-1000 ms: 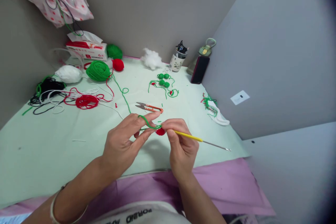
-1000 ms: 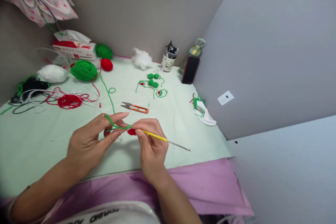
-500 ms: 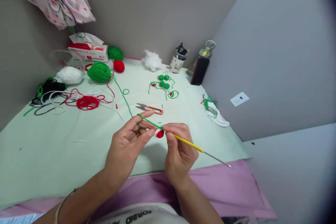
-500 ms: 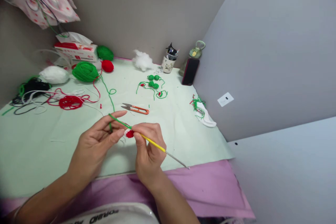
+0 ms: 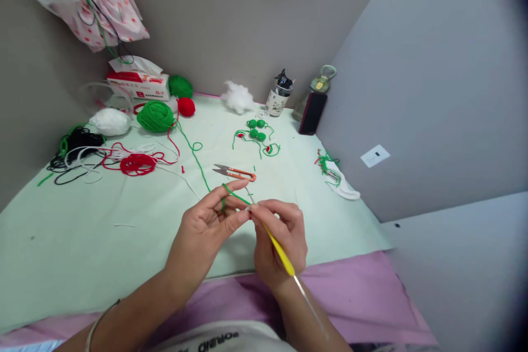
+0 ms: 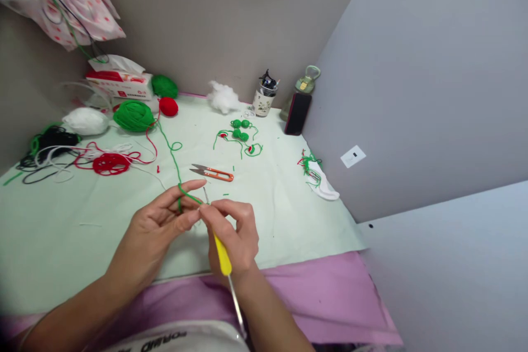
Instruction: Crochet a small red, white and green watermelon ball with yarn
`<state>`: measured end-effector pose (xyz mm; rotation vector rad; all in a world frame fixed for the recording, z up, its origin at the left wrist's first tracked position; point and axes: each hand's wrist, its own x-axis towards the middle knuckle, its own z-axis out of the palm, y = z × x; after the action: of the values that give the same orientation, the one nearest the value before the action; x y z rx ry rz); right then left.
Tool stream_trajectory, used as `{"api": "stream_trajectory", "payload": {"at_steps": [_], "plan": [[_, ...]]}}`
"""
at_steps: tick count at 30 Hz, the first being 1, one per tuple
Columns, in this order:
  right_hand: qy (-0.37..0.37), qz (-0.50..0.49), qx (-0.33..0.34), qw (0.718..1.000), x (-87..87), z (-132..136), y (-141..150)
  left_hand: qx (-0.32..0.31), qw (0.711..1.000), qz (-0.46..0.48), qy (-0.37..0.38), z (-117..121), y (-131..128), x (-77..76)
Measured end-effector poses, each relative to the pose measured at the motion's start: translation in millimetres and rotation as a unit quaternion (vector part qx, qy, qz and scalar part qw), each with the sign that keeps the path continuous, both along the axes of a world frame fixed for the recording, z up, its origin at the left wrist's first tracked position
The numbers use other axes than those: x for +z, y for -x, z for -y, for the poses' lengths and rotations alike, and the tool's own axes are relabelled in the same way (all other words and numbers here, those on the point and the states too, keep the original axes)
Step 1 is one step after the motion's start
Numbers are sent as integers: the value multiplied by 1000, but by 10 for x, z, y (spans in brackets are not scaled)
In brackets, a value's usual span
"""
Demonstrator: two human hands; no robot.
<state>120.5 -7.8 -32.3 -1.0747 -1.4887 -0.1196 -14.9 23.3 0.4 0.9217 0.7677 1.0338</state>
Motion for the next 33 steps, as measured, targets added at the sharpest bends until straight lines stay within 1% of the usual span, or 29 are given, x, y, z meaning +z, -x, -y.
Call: {"api": "stream_trajectory", "payload": {"at_steps": [2,4,6,8,11,14,16,20,22,23,24,25,28,31,33], "plan": [[-18,8,1,1000,-54,4,-12,-26,998,30,38,-12,7,20],[-30,0,24,999,-76,-4,-36,-66,992,61,88,-23,19,43],[-29,-27,63,997,-49,-22,-71,-102,982,88,129,-33,35,59],[-15,-61,112,992,14,-43,-111,-122,976,108,142,-46,54,64],[19,-102,160,982,109,-52,-158,-130,977,110,128,-83,91,63],[54,-174,180,967,162,-34,-182,-115,986,73,95,-133,135,80],[86,-240,202,946,184,-24,-192,-98,992,43,70,-154,158,98],[144,-358,241,890,213,-37,-208,-64,997,4,36,-137,156,102],[157,-386,261,870,210,-56,-202,-55,998,-10,14,-115,129,77],[158,-386,267,869,204,-66,-192,-54,998,-13,3,-107,113,59],[155,-374,267,874,195,-75,-180,-56,998,-14,-5,-101,95,40],[148,-355,259,886,186,-82,-164,-59,998,-15,-10,-98,80,19],[117,-289,211,926,166,-89,-117,-66,998,-15,-12,-97,49,-32],[98,-249,179,947,147,-72,-83,-47,999,-19,-7,-84,34,-47],[84,-184,149,968,114,-57,-66,-28,1000,-8,4,-66,17,-38]]}}
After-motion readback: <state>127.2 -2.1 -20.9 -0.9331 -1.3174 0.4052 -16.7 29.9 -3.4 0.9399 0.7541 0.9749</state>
